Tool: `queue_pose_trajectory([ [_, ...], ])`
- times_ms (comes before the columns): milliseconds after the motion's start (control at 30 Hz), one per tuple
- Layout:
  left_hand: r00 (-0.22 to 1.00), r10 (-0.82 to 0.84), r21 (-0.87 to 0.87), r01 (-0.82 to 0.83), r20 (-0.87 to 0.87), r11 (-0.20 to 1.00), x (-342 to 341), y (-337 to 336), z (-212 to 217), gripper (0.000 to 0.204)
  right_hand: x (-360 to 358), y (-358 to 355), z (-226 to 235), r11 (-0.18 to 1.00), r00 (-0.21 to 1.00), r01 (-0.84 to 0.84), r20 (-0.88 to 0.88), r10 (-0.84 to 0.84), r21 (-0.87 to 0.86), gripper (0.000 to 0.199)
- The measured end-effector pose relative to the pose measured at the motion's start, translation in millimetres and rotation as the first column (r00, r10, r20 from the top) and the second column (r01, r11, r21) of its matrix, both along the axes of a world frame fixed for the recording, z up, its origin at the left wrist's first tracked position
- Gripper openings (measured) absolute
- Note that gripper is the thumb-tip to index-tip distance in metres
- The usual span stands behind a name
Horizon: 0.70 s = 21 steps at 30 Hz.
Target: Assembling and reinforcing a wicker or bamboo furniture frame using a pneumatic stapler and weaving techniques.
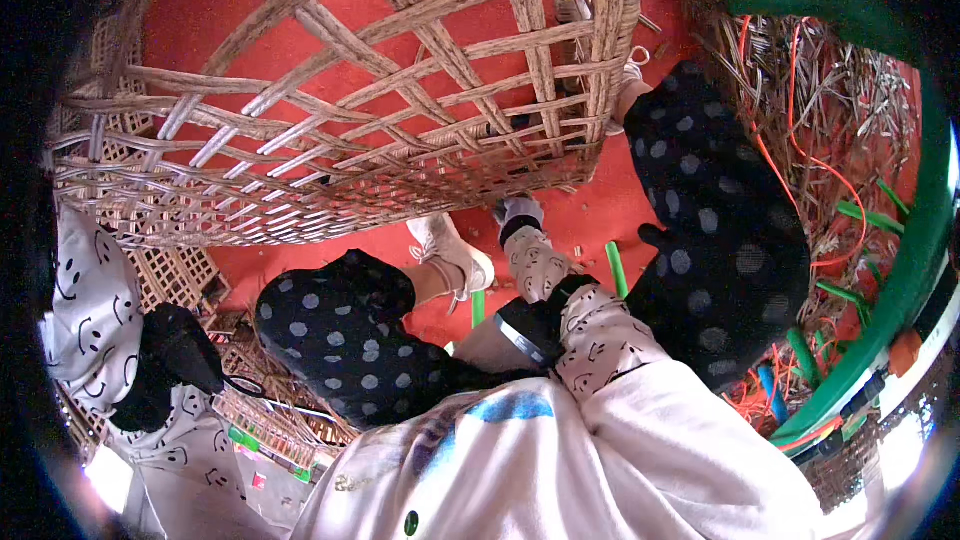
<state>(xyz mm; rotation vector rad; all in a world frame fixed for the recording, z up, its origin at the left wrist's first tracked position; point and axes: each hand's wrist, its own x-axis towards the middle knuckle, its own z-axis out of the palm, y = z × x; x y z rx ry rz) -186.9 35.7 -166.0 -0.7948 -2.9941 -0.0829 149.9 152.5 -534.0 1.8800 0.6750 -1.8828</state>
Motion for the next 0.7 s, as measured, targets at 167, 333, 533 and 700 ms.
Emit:
queue_pose_trajectory([
  [167,1.0,0.003,0.009,-0.003,-0.002,1.0,5.5,-0.3,3.0,0.05,1.4,7.5,-13.3,1.0,1.0,-0.006,0.028,0.007,-0.031,0.022],
  [333,1.0,-0.004,0.01,0.004,-0.005,1.0,10.8,1.1,4.3,0.05,4.6,13.6,-17.9,0.991,0.992,0.123,0.0,-0.123,0.048,0.025],
  [533,1.0,-0.001,0.009,0.001,0.004,1.0,20.5,0.0,1.3,0.049,0.7,7.5,-10.1,0.988,0.999,0.046,-0.027,-0.042,0.147,0.028],
  [700,1.0,-0.003,0.014,0.003,0.001,1.0,27.9,1.3,0.5,0.048,7.3,6.6,-14.8,0.986,0.991,-0.046,-0.115,0.065,0.162,0.027],
])
